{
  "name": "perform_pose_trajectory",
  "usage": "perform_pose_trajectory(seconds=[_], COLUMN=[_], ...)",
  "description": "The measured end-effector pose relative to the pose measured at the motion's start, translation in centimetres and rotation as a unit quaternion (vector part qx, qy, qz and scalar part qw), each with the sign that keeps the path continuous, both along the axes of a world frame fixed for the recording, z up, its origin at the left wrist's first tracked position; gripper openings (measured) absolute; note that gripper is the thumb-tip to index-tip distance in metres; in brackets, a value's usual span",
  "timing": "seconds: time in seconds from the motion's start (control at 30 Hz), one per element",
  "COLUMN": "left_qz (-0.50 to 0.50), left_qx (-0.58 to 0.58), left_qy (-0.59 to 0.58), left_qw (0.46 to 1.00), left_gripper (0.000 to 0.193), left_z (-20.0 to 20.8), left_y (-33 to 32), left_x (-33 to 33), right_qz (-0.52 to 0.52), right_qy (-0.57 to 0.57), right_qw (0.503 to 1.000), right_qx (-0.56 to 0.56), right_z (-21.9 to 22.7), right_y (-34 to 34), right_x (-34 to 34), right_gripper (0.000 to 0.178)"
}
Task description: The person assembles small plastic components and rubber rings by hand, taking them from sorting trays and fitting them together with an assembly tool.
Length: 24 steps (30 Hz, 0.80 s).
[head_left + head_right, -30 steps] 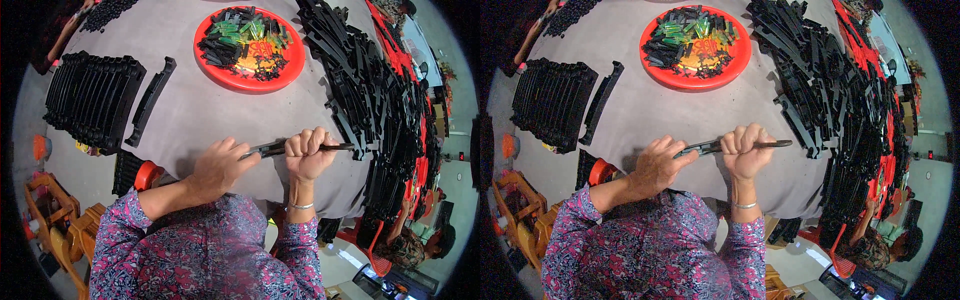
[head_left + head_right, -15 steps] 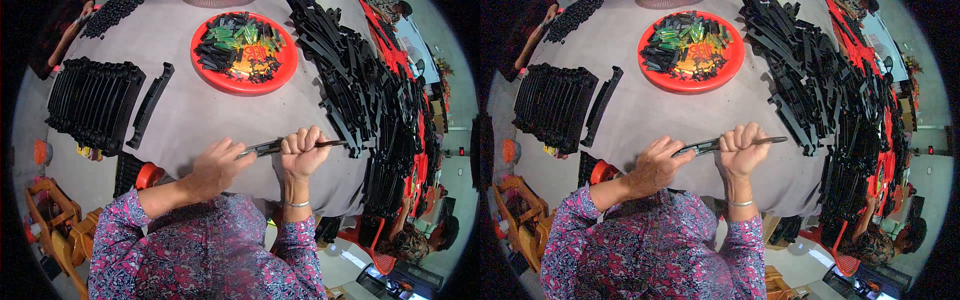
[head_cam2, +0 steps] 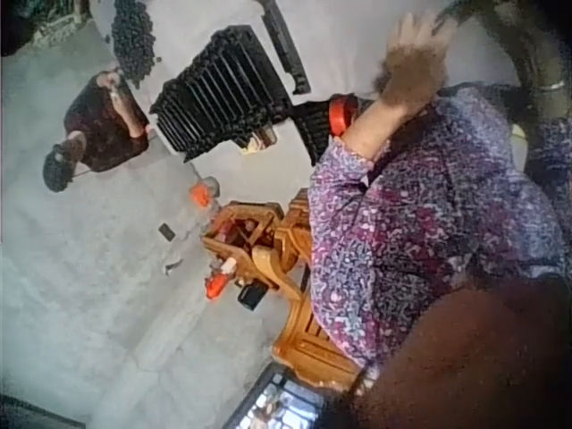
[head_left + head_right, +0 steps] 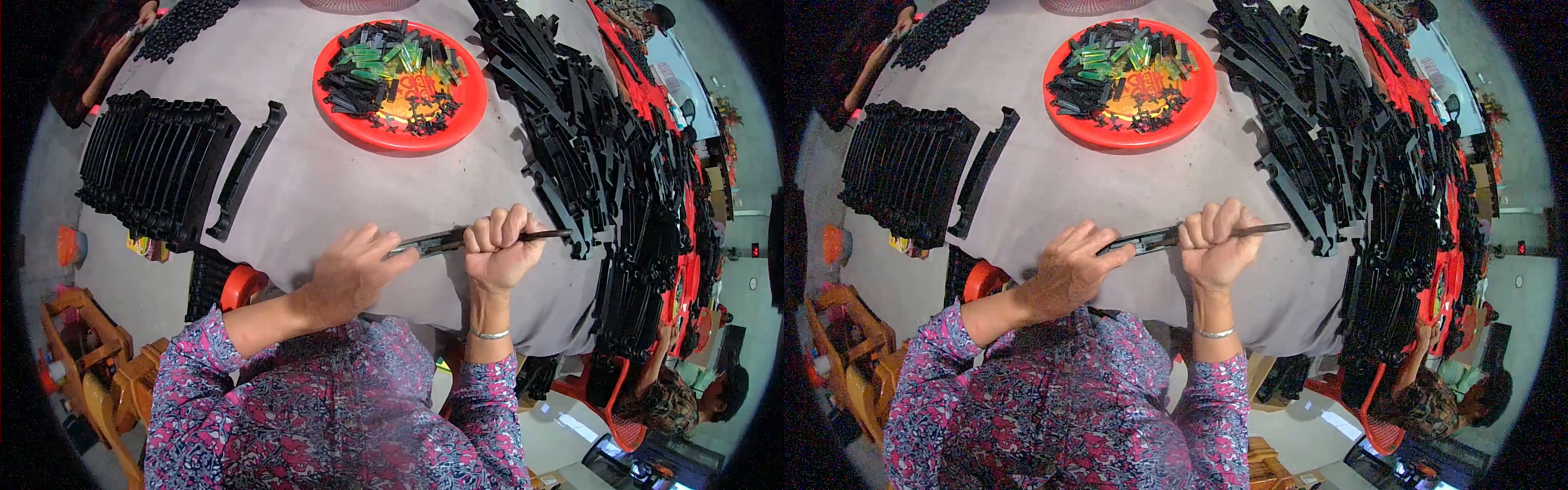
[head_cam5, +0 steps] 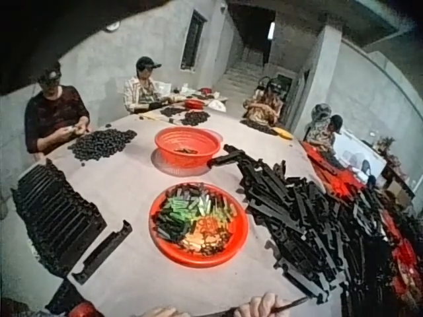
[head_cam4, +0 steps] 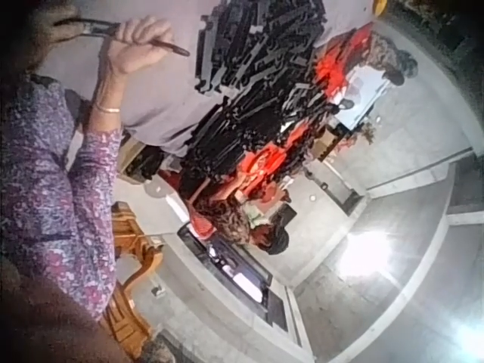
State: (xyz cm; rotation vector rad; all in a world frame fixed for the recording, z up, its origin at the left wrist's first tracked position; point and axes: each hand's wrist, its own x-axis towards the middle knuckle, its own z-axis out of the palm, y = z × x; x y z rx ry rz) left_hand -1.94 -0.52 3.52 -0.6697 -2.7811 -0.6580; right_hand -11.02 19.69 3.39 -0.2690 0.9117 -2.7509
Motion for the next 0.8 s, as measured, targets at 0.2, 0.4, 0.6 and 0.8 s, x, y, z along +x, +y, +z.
perform_pose_trajectory(seconds=[0.2, 0.4, 0.6, 0.8], left_qz=[0.002, -0.010, -0.013, -0.008], left_qx=[0.005, 0.009, 0.017, 0.013], left_qy=[0.008, 0.008, 0.008, 0.025], left_qw=[1.000, 1.000, 1.000, 1.000], left_gripper=[0.034, 0.035, 0.034, 0.034], left_z=[-0.42, -0.43, -0.40, -0.27], left_y=[0.16, 0.08, 0.10, 0.12], left_x=[-0.05, -0.19, -0.32, -0.21], right_qz=[0.019, 0.012, 0.009, 0.004], right_qy=[-0.002, -0.016, -0.027, -0.027], right_qw=[1.000, 1.000, 0.999, 0.999], right_qx=[-0.004, -0.020, -0.022, -0.043], right_z=[-0.22, -0.30, -0.56, -1.13], right_y=[-0.16, -0.31, -0.22, -0.17], right_x=[-0.07, 0.13, 0.12, -0.14], right_gripper=[0.047, 0.047, 0.046, 0.049])
